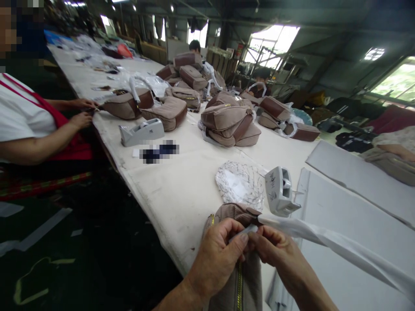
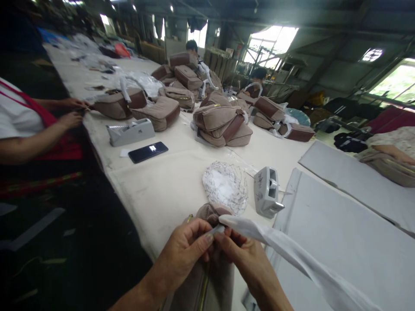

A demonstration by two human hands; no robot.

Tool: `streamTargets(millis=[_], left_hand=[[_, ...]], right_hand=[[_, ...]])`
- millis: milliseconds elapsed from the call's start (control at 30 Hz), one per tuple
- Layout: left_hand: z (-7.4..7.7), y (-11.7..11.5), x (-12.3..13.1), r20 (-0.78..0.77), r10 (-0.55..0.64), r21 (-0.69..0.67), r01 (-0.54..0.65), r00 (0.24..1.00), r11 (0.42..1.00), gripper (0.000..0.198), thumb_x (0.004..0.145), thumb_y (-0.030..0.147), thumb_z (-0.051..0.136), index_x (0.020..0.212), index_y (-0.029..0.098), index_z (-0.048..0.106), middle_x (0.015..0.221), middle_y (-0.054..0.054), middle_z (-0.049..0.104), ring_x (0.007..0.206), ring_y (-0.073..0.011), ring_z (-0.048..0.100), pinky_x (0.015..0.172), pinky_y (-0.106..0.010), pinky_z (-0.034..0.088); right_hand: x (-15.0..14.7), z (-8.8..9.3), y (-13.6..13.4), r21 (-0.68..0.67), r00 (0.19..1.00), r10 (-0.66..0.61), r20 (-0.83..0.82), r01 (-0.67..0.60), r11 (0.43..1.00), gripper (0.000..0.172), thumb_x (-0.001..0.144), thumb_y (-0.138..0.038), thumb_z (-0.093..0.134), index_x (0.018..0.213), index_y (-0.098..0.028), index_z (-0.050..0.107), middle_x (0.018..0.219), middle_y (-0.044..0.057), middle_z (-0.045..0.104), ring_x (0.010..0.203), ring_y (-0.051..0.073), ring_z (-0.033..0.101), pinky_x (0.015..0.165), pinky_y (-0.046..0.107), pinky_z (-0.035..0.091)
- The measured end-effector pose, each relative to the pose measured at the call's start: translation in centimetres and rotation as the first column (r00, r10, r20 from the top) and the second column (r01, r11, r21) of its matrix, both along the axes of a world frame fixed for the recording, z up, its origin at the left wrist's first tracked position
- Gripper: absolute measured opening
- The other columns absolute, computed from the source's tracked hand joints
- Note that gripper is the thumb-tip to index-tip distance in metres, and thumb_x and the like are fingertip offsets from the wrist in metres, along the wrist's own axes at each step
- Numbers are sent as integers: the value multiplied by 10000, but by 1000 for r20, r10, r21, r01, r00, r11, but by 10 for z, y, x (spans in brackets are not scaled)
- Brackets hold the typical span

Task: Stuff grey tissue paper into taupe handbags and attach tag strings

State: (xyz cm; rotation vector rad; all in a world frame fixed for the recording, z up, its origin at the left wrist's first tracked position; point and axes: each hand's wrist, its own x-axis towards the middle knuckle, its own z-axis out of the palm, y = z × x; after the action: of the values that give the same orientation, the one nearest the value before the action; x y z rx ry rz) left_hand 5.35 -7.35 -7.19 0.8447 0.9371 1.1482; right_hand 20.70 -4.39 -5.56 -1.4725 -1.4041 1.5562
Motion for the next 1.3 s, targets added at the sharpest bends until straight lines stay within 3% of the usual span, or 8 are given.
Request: streamTargets(millis=[100,267,700,833,933,1100,1233,1300], left_hand=[[3,-4,4,255,28,-184,20,967,983,266,737,365,664,730,130,539,588,5,565,504,-80,494,525,-207,376],[-1,-14,13,509,150,-428,98,848,898,339,622,304,747,748,173,461,523,41,564,411,-50,428,560,-255,457],[0,-25,16,476,173,-415,47,862,909,422,619,302,739,801,189,375,541,0,621,399,-101,530,458,-220,416],[-1,-24,23,458,178,-428,40,871,903,463,562,333,778,849,166,455,535,1,612,407,-115,536,417,-212,405],[0,-23,28,411,254,-411,-70,875,909,493,519,433,798,803,150,513,509,11,581,394,-92,489,417,-217,410],[2,-25,25,253,250,-311,-166,935,936,398,639,430,727,852,123,590,556,15,579,429,-80,480,460,-212,401],[1,-25,24,162,224,-264,-177,961,948,282,707,351,678,846,120,596,567,18,555,466,-92,491,484,-215,404],[0,-26,25,140,220,-239,-183,965,954,257,726,338,664,846,120,601,575,17,536,488,-100,487,495,-222,412]], right_hand=[[5,0,-3,-68,994,94,-63,-98,993,334,715,-494,690,740,-170,609,638,0,566,585,119,494,568,228,411],[14,-20,-3,132,972,30,231,-62,989,374,706,-532,661,664,-168,589,645,18,568,618,155,508,542,243,418],[17,-26,0,218,954,121,273,-184,959,342,753,-477,637,625,-172,555,569,-2,551,531,134,505,466,216,407],[13,-29,3,245,935,106,337,-196,949,337,763,-500,611,702,-169,593,611,14,576,612,176,562,519,235,454],[5,-20,4,298,915,74,397,-205,932,352,778,-521,577,771,-175,638,642,28,621,646,201,599,558,248,494],[14,5,4,422,768,137,626,-482,768,319,825,-480,540,691,-215,654,623,23,657,570,182,620,527,230,517],[31,17,-7,514,700,107,706,-610,603,189,814,-388,600,871,-250,715,692,21,708,534,173,652,465,201,522],[31,19,-13,572,681,78,728,-666,480,217,836,-319,587,1004,-237,699,838,44,729,652,189,691,579,214,565]])
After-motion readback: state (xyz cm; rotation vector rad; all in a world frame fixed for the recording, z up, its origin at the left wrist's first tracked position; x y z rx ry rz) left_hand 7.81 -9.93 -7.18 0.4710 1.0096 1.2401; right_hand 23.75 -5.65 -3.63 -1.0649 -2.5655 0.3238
